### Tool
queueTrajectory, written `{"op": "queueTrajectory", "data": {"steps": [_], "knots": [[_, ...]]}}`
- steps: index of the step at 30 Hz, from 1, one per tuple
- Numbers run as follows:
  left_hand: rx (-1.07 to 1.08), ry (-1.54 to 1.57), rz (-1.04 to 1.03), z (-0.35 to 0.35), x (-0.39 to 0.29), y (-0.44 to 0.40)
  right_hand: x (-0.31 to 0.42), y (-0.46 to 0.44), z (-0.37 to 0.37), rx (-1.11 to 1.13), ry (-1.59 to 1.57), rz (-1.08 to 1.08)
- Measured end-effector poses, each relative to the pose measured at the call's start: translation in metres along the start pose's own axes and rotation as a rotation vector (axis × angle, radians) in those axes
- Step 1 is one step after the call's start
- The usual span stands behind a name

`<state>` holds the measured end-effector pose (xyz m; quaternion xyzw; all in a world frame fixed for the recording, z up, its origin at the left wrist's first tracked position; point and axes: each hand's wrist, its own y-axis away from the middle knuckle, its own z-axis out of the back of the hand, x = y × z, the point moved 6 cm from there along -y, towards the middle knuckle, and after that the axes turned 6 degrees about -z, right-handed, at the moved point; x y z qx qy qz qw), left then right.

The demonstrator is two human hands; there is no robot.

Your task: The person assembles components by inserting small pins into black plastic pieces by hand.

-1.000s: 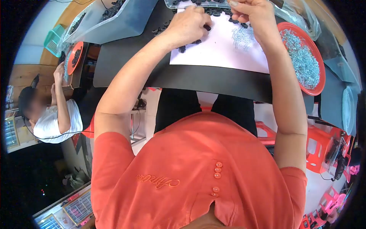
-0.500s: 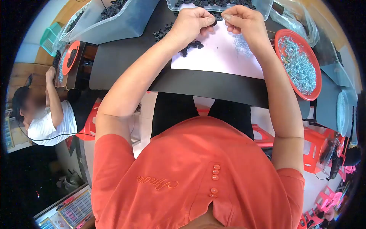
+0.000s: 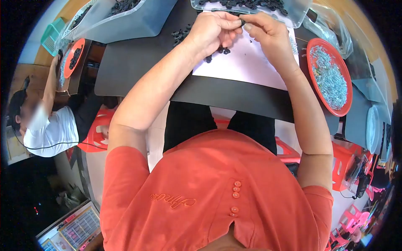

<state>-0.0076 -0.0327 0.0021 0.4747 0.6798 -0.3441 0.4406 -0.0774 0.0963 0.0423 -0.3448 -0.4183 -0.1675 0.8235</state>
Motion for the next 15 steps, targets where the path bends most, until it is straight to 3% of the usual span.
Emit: {"op": "queueTrajectory", "data": {"steps": [3, 4, 7, 15], "knots": [[0.033, 0.058, -0.07, 0.013, -0.011, -0.007, -0.003, -0.001, 0.001, -0.059, 0.205, 0.057], [-0.003, 0.13, -0.164, 0.015, -0.017, -0.01, -0.007, -0.003, 0.003, -0.083, 0.302, 0.048], [-0.108, 0.101, -0.173, 0.025, -0.033, -0.005, -0.008, -0.006, 0.001, -0.112, 0.489, 0.139], [-0.083, 0.241, -0.093, 0.029, -0.023, -0.004, -0.014, -0.025, -0.042, 0.155, 0.95, 0.149]]}}
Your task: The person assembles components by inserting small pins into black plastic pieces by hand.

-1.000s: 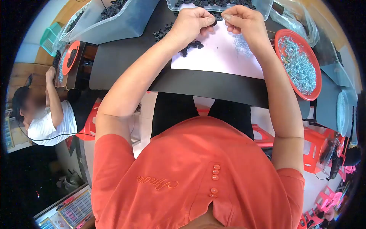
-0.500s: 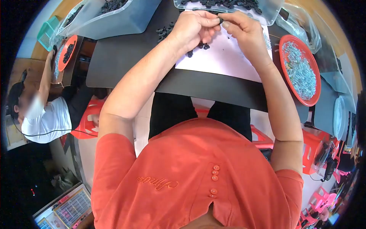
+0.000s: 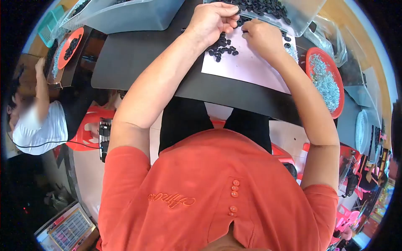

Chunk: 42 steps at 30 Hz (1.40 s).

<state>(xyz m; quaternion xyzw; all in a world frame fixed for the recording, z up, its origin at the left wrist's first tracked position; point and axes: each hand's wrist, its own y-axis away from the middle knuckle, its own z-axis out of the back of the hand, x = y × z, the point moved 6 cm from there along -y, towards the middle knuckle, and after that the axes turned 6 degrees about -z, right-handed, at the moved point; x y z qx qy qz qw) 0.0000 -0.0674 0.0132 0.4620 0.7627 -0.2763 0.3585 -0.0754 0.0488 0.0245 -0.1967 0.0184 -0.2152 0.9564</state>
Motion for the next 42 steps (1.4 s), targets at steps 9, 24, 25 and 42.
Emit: {"op": "queueTrajectory", "data": {"steps": [9, 24, 25, 42], "knots": [[-0.097, -0.112, -0.18, 0.01, -0.004, -0.004, -0.004, -0.006, 0.004, -0.014, -0.164, -0.066], [-0.152, 0.134, -0.195, 0.015, -0.01, -0.002, 0.065, -0.009, 0.007, -0.097, -0.987, -0.199], [-0.151, 0.13, -0.186, 0.015, -0.009, -0.002, 0.065, -0.008, 0.013, -0.115, -0.91, -0.151], [-0.063, -0.481, -0.292, -0.012, -0.008, 0.005, -0.018, -0.001, 0.039, 0.062, -1.12, -0.366]]}}
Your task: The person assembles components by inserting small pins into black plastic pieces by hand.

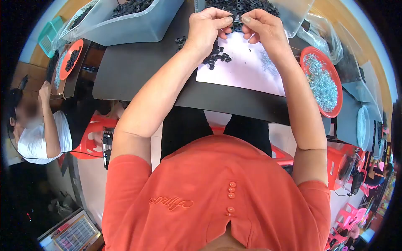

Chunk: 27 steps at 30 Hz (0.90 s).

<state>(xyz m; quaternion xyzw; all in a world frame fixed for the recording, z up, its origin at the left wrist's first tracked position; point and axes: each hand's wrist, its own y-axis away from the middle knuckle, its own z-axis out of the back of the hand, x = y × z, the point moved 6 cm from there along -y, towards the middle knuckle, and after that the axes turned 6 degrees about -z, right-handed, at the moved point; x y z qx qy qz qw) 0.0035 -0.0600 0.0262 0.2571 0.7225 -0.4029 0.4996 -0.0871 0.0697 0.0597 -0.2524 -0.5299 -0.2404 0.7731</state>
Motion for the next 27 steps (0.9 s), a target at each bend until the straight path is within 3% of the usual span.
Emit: {"op": "queueTrajectory", "data": {"steps": [4, 8, 16, 19, 25, 27], "knots": [[0.009, -0.053, -0.069, -0.004, -0.003, 0.0, -0.01, 0.0, -0.002, 0.069, 0.003, -0.039], [0.06, -0.087, 0.02, -0.009, -0.001, 0.004, -0.009, 0.003, 0.001, 0.114, 0.033, -0.01], [0.105, -0.138, -0.015, -0.012, -0.004, 0.007, -0.008, 0.004, 0.009, 0.087, -0.03, -0.08], [0.148, -0.321, -0.19, -0.014, -0.01, 0.006, -0.01, 0.004, 0.01, 0.091, -0.057, -0.095], [0.19, -0.356, -0.129, -0.019, -0.009, 0.009, -0.01, 0.004, 0.012, 0.12, -0.008, -0.093], [0.204, -0.311, -0.025, -0.019, -0.008, 0.01, -0.009, 0.004, 0.012, 0.131, 0.018, -0.091]]}}
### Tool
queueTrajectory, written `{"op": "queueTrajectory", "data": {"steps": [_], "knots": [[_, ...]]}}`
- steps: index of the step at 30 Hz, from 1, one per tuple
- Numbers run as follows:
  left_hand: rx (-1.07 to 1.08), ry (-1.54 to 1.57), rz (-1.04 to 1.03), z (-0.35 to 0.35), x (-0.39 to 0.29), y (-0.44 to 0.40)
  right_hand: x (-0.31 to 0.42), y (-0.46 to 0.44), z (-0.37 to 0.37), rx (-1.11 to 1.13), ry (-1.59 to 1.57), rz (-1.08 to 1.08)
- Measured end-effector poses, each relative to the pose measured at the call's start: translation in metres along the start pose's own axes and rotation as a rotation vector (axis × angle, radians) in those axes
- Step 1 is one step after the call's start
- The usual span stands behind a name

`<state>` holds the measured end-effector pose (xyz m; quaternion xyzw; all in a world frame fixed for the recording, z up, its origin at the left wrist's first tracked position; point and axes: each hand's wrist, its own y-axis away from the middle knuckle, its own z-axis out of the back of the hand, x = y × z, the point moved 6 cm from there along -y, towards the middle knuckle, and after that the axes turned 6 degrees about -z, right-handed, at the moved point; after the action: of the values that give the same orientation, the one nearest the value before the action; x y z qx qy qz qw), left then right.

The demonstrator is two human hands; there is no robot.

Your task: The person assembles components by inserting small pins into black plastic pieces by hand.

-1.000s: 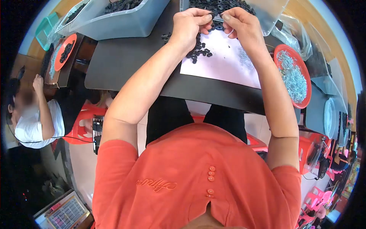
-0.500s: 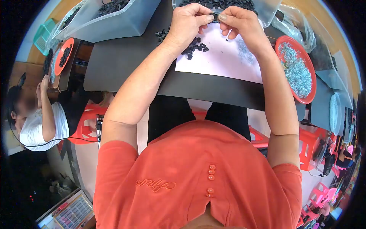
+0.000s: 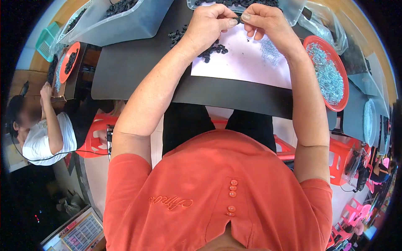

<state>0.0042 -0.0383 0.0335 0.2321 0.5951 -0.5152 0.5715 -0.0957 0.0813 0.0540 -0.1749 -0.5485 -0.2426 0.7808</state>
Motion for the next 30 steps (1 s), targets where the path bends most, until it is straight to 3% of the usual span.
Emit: {"op": "queueTrajectory", "data": {"steps": [7, 11, 16, 20, 22, 30], "knots": [[0.052, 0.089, 0.106, -0.003, 0.007, 0.002, 0.006, 0.003, 0.002, 0.015, 0.124, 0.031], [0.013, -0.043, 0.02, -0.003, 0.005, 0.002, 0.005, 0.002, -0.002, -0.028, 0.245, 0.096], [-0.042, -0.056, -0.104, 0.001, 0.009, -0.001, -0.004, -0.002, -0.006, -0.046, -0.013, -0.005], [-0.056, 0.089, 0.092, 0.002, 0.008, 0.003, -0.008, -0.001, -0.009, -0.084, -0.141, -0.018], [-0.069, 0.162, 0.18, 0.003, 0.009, 0.003, -0.014, -0.006, -0.005, -0.081, -0.134, -0.01], [-0.005, 0.124, 0.128, -0.002, 0.007, 0.003, -0.007, -0.003, -0.002, -0.007, -0.05, 0.002]]}}
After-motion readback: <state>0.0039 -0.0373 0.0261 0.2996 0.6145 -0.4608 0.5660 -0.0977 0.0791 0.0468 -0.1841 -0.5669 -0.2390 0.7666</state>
